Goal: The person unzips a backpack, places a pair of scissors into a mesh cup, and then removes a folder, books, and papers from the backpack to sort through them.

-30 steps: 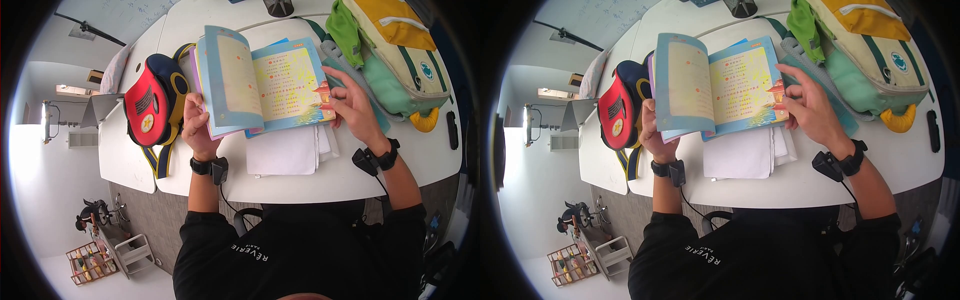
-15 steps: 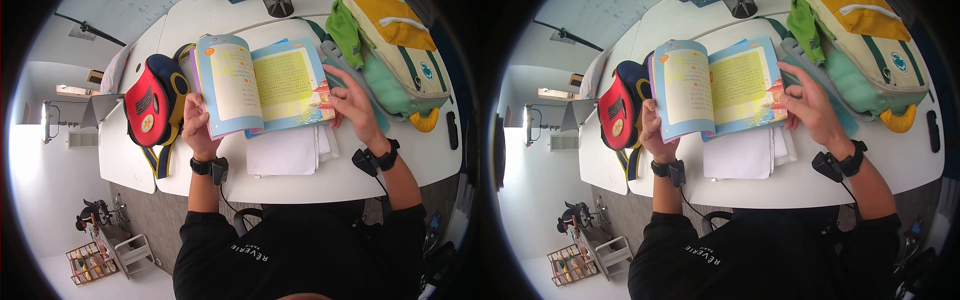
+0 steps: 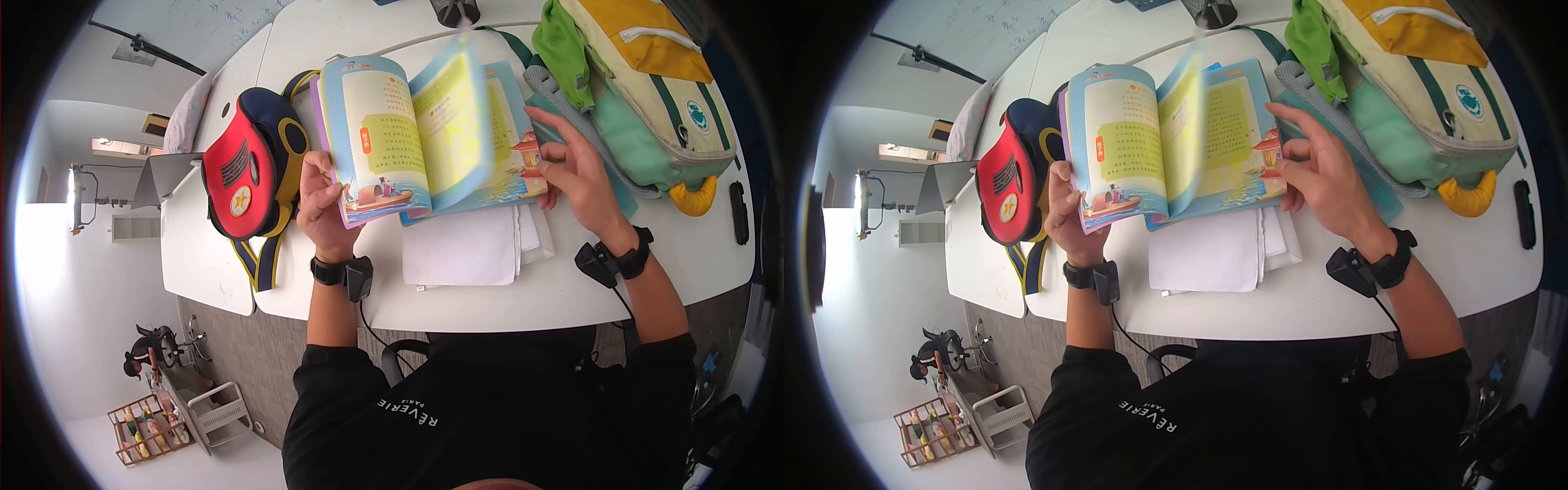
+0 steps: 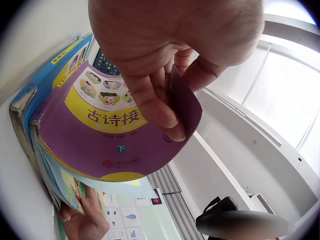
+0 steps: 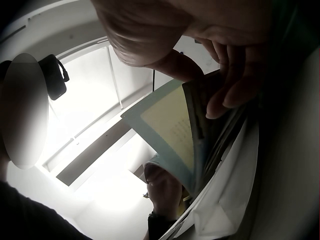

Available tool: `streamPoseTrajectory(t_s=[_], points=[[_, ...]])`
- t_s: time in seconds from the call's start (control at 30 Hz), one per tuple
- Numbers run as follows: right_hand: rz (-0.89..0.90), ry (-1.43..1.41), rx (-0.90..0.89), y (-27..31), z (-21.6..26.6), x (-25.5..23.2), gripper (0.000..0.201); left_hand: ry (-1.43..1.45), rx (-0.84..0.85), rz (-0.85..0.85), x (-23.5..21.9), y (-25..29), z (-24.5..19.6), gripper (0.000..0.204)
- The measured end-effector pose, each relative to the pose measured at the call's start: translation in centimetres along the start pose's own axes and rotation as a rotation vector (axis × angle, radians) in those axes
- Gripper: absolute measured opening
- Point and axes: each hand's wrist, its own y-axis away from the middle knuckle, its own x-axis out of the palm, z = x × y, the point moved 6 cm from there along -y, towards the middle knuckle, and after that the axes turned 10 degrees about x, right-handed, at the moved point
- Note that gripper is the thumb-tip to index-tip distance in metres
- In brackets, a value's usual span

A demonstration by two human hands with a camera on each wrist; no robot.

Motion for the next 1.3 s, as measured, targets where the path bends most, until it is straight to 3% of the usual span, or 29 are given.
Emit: streamPoseTrajectory(t_s=[1.13, 1.2, 1.3], points=[[0.008, 0.015, 0.016, 0.1, 0.0, 0.1, 0.062, 0.037, 0.037, 0.003, -1.3, 0.1, 0.3, 0.031], [0.006, 0.012, 0.017, 0.1, 0.1, 0.1, 0.062, 0.12, 0.013, 0.123, -0.9, -0.1, 0.4, 0.031], [0.004, 0.011, 0.019, 0.1, 0.1, 0.1, 0.062, 0.011, 0.014, 0.011, -0.5, 0.0, 0.2, 0.03]])
